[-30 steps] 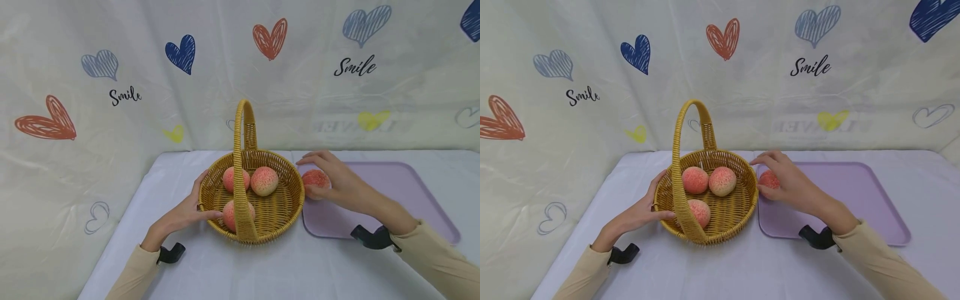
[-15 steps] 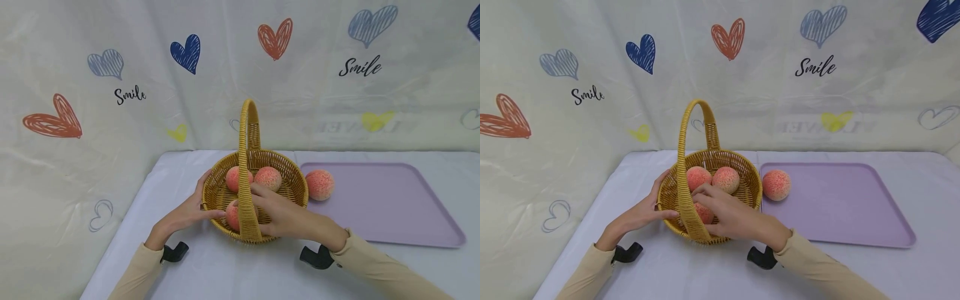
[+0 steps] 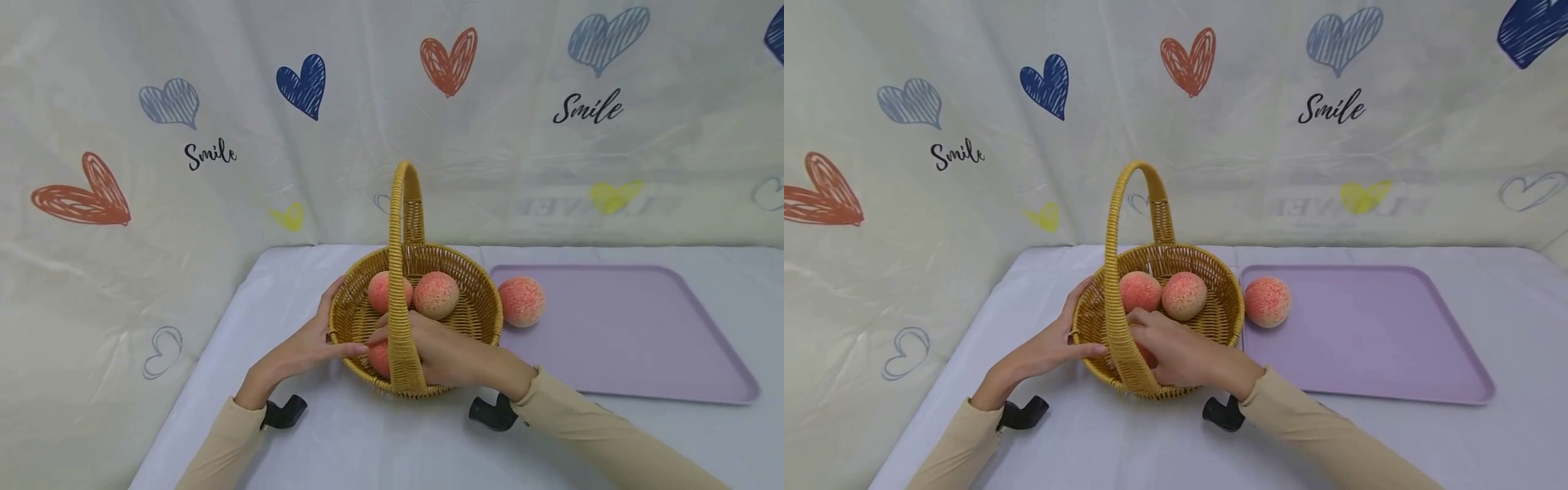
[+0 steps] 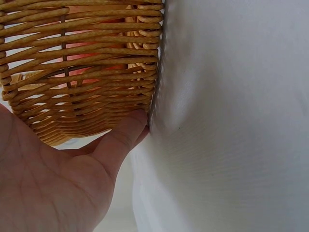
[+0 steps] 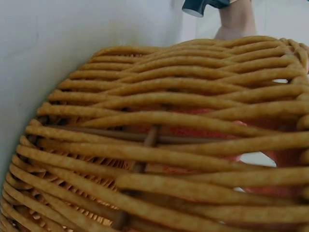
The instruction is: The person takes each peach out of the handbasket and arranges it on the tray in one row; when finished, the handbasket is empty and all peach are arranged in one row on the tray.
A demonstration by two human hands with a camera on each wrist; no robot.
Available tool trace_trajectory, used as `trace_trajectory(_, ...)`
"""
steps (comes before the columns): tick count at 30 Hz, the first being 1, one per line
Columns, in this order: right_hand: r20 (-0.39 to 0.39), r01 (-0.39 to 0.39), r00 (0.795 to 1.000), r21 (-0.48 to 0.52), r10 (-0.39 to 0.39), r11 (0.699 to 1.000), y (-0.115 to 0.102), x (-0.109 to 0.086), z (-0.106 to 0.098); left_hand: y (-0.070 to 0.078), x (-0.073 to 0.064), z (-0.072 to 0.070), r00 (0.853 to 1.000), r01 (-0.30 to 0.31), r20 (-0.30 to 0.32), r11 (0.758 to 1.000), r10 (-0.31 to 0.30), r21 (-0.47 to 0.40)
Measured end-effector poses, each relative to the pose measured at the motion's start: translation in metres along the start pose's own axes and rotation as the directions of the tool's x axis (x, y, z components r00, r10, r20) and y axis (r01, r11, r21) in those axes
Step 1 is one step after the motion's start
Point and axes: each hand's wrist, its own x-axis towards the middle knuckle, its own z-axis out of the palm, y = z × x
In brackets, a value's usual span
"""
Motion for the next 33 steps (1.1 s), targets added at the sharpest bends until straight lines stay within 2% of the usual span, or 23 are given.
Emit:
trace_trajectory(4,0.001,0.002,1.000,0.037,-0.002,0.999,0.002,0.001,0.001,0.001,0.000,0.000,1.000,-0.002,0.001,1.000,0.002,0.004)
trace_trajectory(10,0.036,-0.056,0.998,0.101,0.053,0.993,0.003,0.002,0.000,0.003,0.000,0.000,1.000,-0.023,-0.003,1.000,0.023,0.010)
trace_trajectory(13,0.044,-0.060,0.998,0.103,0.055,0.993,0.003,0.003,0.000,0.004,0.000,-0.001,1.000,-0.022,-0.003,1.000,0.022,0.003)
trace_trajectory(17,0.054,-0.060,0.997,0.053,0.057,0.997,0.003,0.003,-0.002,0.004,0.000,-0.001,1.000,-0.006,0.006,1.000,0.006,-0.006)
trace_trajectory(20,0.067,-0.093,0.993,-0.002,0.093,0.996,0.001,-0.001,-0.004,0.005,-0.001,0.000,1.000,0.005,0.010,1.000,-0.005,-0.005)
trace_trajectory(24,0.068,-0.202,0.977,-0.023,0.203,0.979,-0.003,-0.008,-0.010,0.004,-0.002,-0.001,1.000,0.007,0.005,1.000,-0.007,-0.008)
trace_trajectory(28,0.043,-0.323,0.945,-0.015,0.323,0.946,-0.008,-0.015,-0.023,0.004,-0.002,-0.001,1.000,0.007,0.005,1.000,-0.006,-0.019)
trace_trajectory(30,0.017,-0.354,0.935,-0.019,0.354,0.935,-0.012,-0.020,-0.032,0.004,-0.002,0.000,1.000,0.007,0.006,1.000,-0.007,-0.024)
trace_trajectory(33,-0.045,-0.366,0.930,-0.019,0.365,0.930,-0.018,-0.029,-0.048,0.004,-0.001,0.000,1.000,0.003,0.009,1.000,-0.003,-0.030)
